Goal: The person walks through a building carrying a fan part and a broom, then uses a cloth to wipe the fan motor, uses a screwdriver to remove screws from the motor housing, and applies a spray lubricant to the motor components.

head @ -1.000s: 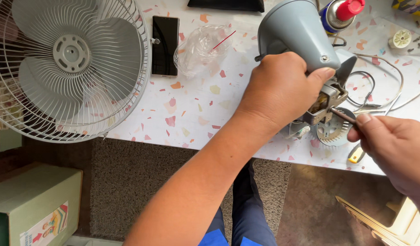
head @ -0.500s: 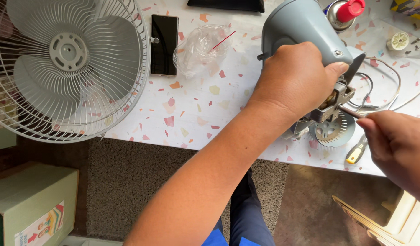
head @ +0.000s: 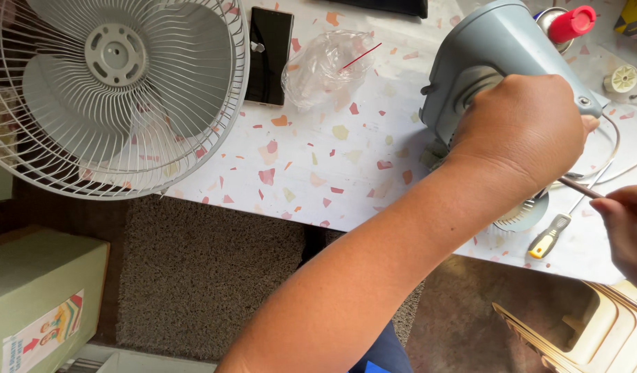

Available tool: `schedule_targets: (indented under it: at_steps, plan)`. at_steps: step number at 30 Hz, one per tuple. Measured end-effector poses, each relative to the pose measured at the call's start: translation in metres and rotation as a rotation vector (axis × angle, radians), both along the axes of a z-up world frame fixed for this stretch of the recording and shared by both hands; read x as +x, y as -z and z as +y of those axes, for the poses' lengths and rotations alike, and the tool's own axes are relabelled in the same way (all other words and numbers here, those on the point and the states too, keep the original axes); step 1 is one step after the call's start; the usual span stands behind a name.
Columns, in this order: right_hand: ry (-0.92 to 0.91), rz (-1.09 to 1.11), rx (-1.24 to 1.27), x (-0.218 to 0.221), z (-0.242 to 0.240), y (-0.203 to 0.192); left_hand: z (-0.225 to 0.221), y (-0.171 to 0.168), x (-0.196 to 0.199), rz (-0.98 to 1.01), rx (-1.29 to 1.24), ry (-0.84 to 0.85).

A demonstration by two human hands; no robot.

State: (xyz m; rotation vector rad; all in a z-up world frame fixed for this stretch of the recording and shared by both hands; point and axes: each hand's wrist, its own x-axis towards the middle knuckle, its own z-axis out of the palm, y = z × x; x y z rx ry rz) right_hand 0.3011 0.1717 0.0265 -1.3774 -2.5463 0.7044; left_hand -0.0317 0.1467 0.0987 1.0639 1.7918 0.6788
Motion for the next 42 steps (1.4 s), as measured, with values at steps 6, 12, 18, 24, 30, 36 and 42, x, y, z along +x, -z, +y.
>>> schedule_targets:
  at_steps: [6,12,18,24,30,36,42]
  plan:
    - [0.311,-0.138,-0.197,-0.027,0.011,-0.017,0.000,0.008,0.005,0.048,-0.002,0.000]
    - [0.496,0.011,-0.613,-0.054,0.006,-0.039,-0.004,0.003,-0.009,0.118,0.003,0.025]
    - [-0.267,-0.210,0.298,-0.107,-0.043,-0.104,-0.016,-0.009,-0.041,0.125,-0.060,0.090]
    - [-0.437,-0.402,0.643,-0.133,-0.057,-0.127,-0.022,-0.016,-0.070,0.154,-0.142,0.090]
    - [-0.423,-0.357,0.663,-0.129,-0.044,-0.113,-0.022,-0.013,-0.066,0.281,-0.050,0.023]
    - [-0.377,-0.423,0.563,-0.148,-0.070,-0.110,-0.046,-0.022,-0.075,0.407,-0.152,0.154]
    - [-0.381,-0.318,0.577,-0.144,-0.078,-0.097,-0.056,-0.027,-0.075,0.425,-0.196,0.180]
